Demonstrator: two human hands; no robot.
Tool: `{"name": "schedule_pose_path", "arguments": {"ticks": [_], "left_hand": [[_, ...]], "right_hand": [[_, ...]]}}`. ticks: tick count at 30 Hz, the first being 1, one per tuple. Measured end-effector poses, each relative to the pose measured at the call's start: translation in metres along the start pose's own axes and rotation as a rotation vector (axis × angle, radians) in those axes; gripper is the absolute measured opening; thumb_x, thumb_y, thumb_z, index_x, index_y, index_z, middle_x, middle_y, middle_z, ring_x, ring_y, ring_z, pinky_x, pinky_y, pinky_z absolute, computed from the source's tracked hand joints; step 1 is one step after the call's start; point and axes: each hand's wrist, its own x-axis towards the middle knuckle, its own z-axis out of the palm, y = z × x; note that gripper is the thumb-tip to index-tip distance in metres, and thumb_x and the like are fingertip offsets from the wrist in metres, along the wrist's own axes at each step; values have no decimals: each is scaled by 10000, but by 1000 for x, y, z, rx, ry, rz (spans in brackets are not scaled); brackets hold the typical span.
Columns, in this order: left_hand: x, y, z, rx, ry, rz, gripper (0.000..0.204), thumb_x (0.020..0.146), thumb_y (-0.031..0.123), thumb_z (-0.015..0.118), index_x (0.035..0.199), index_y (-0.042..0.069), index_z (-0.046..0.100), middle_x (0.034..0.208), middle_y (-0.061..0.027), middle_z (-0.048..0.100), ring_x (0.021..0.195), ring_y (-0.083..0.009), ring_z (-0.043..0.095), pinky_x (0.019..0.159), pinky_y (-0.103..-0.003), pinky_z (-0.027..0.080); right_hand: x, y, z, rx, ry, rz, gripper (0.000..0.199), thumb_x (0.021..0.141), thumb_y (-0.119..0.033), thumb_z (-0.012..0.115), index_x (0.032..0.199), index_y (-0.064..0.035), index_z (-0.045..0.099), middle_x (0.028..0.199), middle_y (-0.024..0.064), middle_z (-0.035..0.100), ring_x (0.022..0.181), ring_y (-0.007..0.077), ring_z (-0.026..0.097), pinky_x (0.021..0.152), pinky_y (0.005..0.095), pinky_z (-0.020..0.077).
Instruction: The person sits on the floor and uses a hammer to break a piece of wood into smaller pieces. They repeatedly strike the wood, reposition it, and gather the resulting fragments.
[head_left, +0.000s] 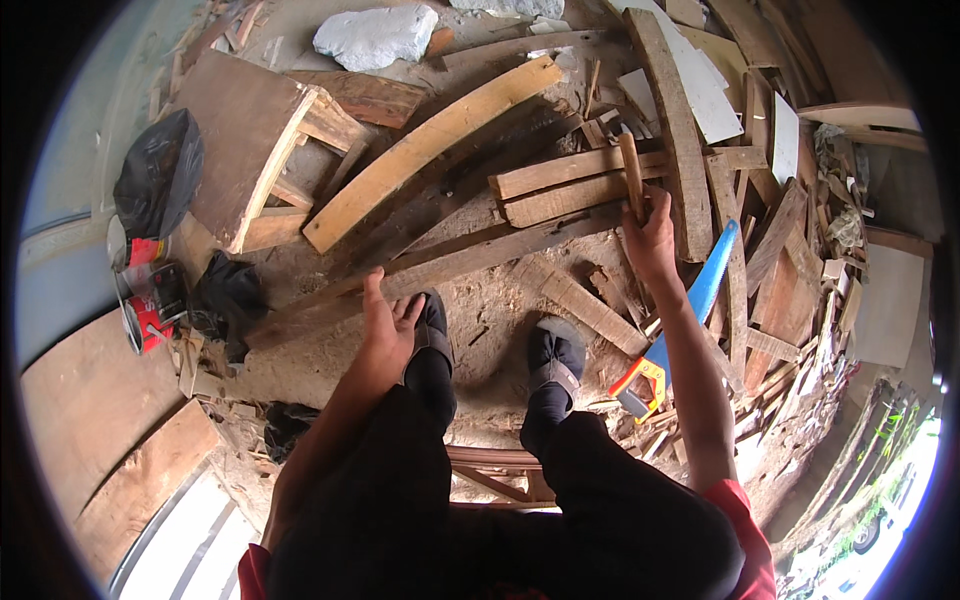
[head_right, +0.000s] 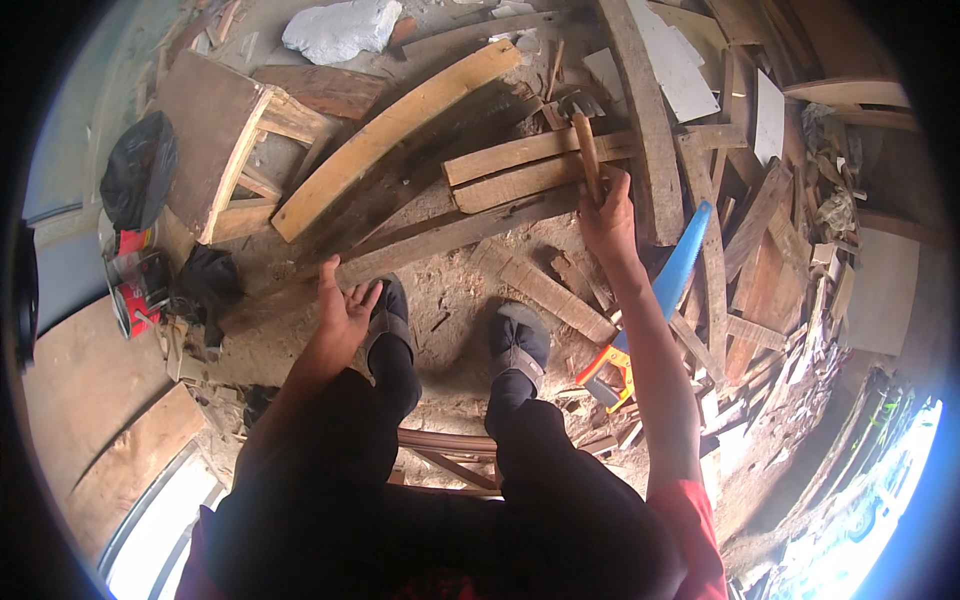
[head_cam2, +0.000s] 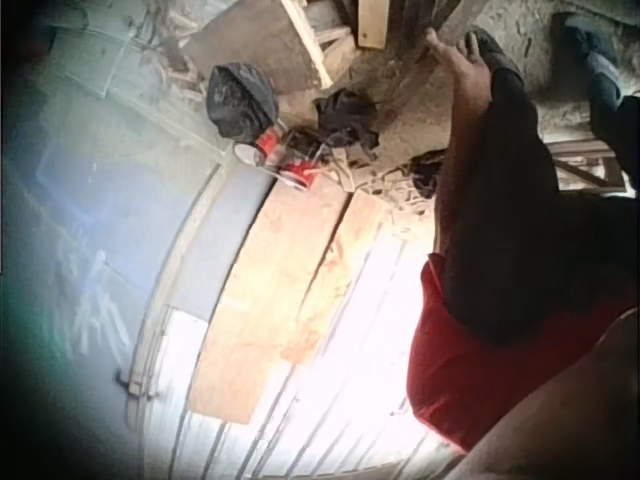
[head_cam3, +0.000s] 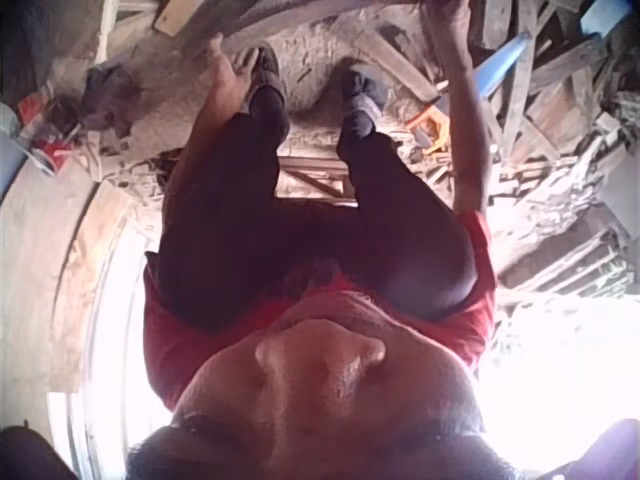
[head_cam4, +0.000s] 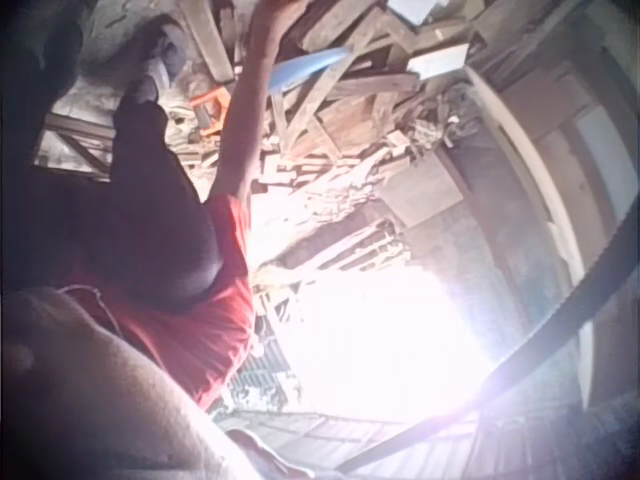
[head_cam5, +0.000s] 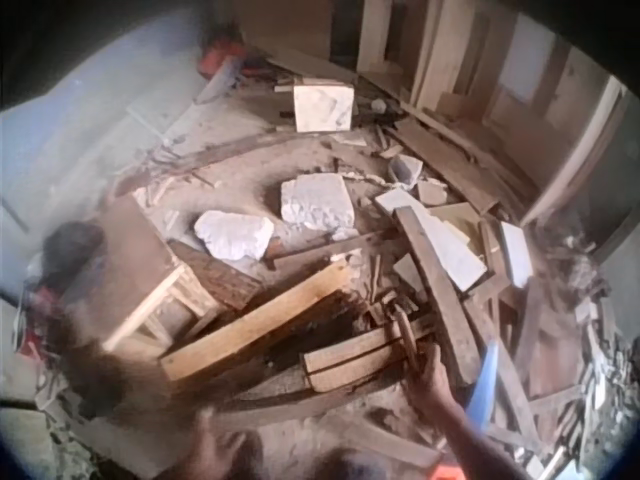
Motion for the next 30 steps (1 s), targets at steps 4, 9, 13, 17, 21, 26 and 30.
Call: {"name": "schedule_pose_path", "arguments": {"ticks": [4,9,13,17,21,26,30], "left_hand": [[-39,35,16,57,-129,367,703,845,366,722,1396,76,395,1397,-111,426,1306,-250,424,1136,-478,321],[-122,99,87,-208,-453,658,481,828,289,725,1221,50,583,1199,-43,583,1134,-165,535,999,-359,401],[-186,155,129,-129,-653,833,339,811,221,740,1098,72,637,1010,-27,625,972,-169,606,886,-353,478],[-243,152,156,125,-681,1035,687,719,197,829,1193,-36,391,1058,-135,532,936,-195,544,834,-321,480],[-263,137,147,485,-802,1218,714,733,220,828,1208,-57,373,1105,-164,526,968,-227,561,822,-365,516],[-207,137,113,977,-720,1323,660,734,208,857,1214,-34,474,1067,-139,656,1010,-236,644,912,-350,505],[-228,166,87,978,-922,1399,719,723,282,870,1222,-65,487,1160,-222,624,1061,-285,624,936,-371,489]], "right_hand": [[-27,14,-10,46,-13,127,381,934,-128,645,1231,-38,424,895,152,605,749,229,585,684,371,486],[-71,-24,-14,446,93,2,297,976,-69,571,1197,-23,377,989,111,602,805,133,570,680,292,486],[-101,-92,-61,646,40,228,272,991,-22,534,1177,-35,337,1051,143,641,808,150,650,625,268,538],[-110,-125,-120,541,95,31,273,979,-38,558,1169,-41,362,916,115,664,593,97,557,498,235,429],[-126,-238,-219,495,23,88,283,939,-75,596,1193,-4,493,784,40,623,575,57,491,455,218,358],[-172,-312,-303,627,-81,-19,312,963,-91,542,1254,19,529,732,-8,572,546,32,461,476,201,381],[-211,-369,-299,660,9,-22,388,1035,-222,529,1353,-9,467,762,21,588,491,41,431,432,213,366]]}}
